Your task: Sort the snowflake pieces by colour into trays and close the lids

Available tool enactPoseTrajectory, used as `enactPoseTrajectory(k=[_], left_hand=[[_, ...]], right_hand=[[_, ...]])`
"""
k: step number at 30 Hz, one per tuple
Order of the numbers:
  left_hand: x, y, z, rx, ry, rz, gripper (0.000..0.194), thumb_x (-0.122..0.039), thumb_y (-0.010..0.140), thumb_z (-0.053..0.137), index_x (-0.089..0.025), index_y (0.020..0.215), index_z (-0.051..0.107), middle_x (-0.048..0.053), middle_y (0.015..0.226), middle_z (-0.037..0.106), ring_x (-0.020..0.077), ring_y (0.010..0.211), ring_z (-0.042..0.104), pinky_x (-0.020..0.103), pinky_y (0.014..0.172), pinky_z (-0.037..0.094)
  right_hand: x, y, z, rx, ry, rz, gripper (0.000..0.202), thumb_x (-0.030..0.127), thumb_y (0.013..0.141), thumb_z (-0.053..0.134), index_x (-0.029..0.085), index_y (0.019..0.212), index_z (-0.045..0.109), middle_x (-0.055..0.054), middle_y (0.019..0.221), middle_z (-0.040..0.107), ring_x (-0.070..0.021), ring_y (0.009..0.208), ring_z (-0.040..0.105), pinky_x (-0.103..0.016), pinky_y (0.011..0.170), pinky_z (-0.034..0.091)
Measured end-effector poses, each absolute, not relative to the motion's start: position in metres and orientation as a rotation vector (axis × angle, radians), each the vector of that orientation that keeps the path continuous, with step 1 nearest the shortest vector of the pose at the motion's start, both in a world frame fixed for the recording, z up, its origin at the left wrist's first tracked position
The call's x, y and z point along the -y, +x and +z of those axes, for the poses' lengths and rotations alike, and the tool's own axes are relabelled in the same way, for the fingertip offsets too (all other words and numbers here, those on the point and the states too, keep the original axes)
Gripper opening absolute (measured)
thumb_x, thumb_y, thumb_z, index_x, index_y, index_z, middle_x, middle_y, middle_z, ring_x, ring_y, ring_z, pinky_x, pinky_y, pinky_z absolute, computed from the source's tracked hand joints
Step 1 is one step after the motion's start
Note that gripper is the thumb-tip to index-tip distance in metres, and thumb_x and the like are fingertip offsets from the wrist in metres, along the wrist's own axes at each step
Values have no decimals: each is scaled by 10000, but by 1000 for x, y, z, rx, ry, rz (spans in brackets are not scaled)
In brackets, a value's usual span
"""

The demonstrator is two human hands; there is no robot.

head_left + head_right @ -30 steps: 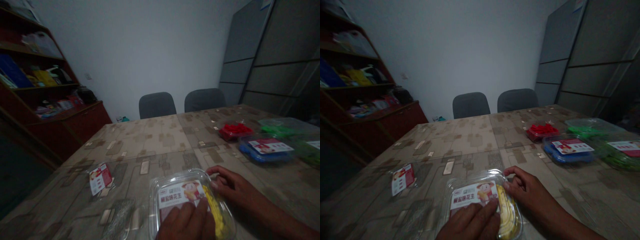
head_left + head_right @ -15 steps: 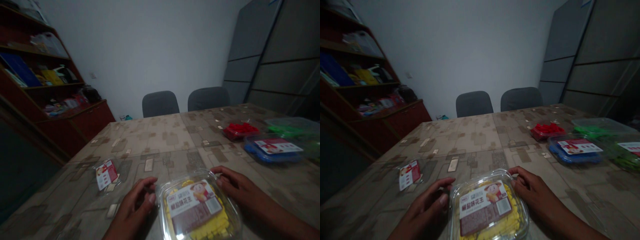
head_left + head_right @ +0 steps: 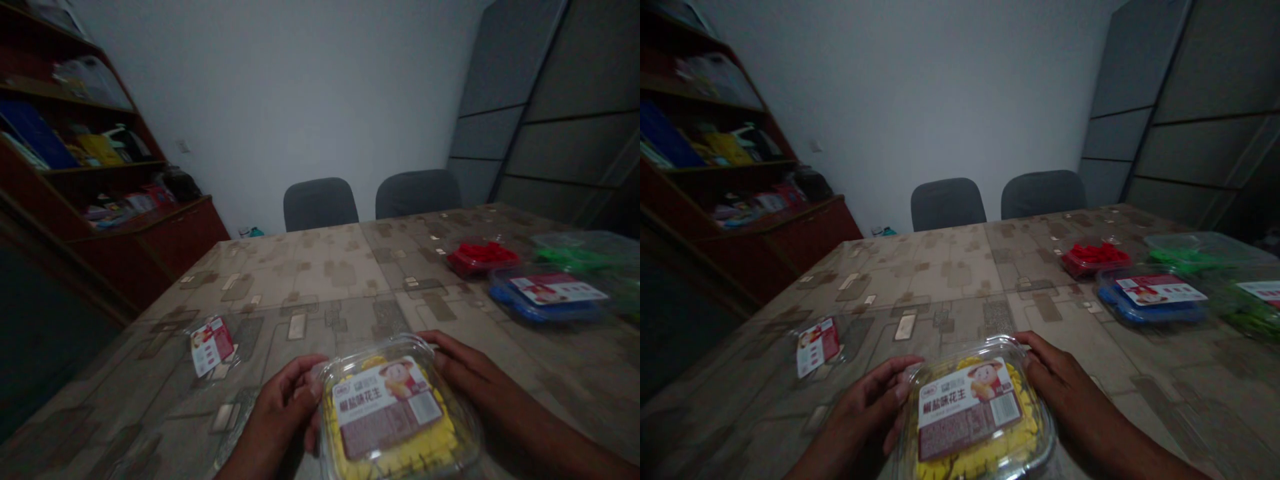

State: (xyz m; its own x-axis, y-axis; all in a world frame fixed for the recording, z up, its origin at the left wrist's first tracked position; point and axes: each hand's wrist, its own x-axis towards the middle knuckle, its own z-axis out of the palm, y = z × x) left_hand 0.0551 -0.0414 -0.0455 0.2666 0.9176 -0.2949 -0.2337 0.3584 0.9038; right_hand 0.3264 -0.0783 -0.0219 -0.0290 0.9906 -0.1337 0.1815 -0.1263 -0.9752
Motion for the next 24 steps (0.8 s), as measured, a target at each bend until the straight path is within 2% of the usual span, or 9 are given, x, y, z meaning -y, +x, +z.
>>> enactPoseTrajectory(k=[4,11,15,17,20,24], left_hand=[[40,55,-46,-983,895,911,403,-394,723,807,-140,1007,675,-42,559,590,17,369,439,123,397,315],[41,57,-44,-964,853,897,398,-398,730,799,-150,1016,677,-33,589,597,24,382,451,136,416,332],[40,56,-49,-951,830,884,409,-394,721,804,-145,1018,672,8,654,644,54,421,483,161,424,354],[39,55,-50,-934,815,875,379,-383,732,796,-140,995,671,21,665,654,63,430,488,167,421,356],[37,56,-52,-938,815,858,346,-396,734,788,-132,930,680,-3,595,622,53,385,453,158,383,326],[36,58,-53,-963,821,863,371,-437,701,797,-124,859,676,-18,554,600,35,338,412,145,341,253]], right_hand=[[73,323,-23,1297,-1439,1296,464,551,929,469,234,1235,617,-110,1105,710,-299,974,673,-418,817,535],[75,324,-34,1389,-1498,1159,539,582,931,438,243,1340,536,-113,1366,586,-324,1171,579,-456,936,471],[78,325,-36,1362,-1528,1154,557,614,906,457,247,1314,552,-101,1390,564,-338,1242,523,-476,983,438],[79,325,-34,1317,-1490,1235,549,614,901,466,258,1313,537,-94,1344,598,-326,1180,574,-472,968,451],[77,323,-29,1238,-1383,1393,526,609,902,474,269,1301,516,-84,1207,671,-293,1010,663,-438,865,508],[74,320,-26,1146,-1318,1477,523,614,841,572,277,1239,530,-75,1101,701,-274,939,678,-372,760,529]])
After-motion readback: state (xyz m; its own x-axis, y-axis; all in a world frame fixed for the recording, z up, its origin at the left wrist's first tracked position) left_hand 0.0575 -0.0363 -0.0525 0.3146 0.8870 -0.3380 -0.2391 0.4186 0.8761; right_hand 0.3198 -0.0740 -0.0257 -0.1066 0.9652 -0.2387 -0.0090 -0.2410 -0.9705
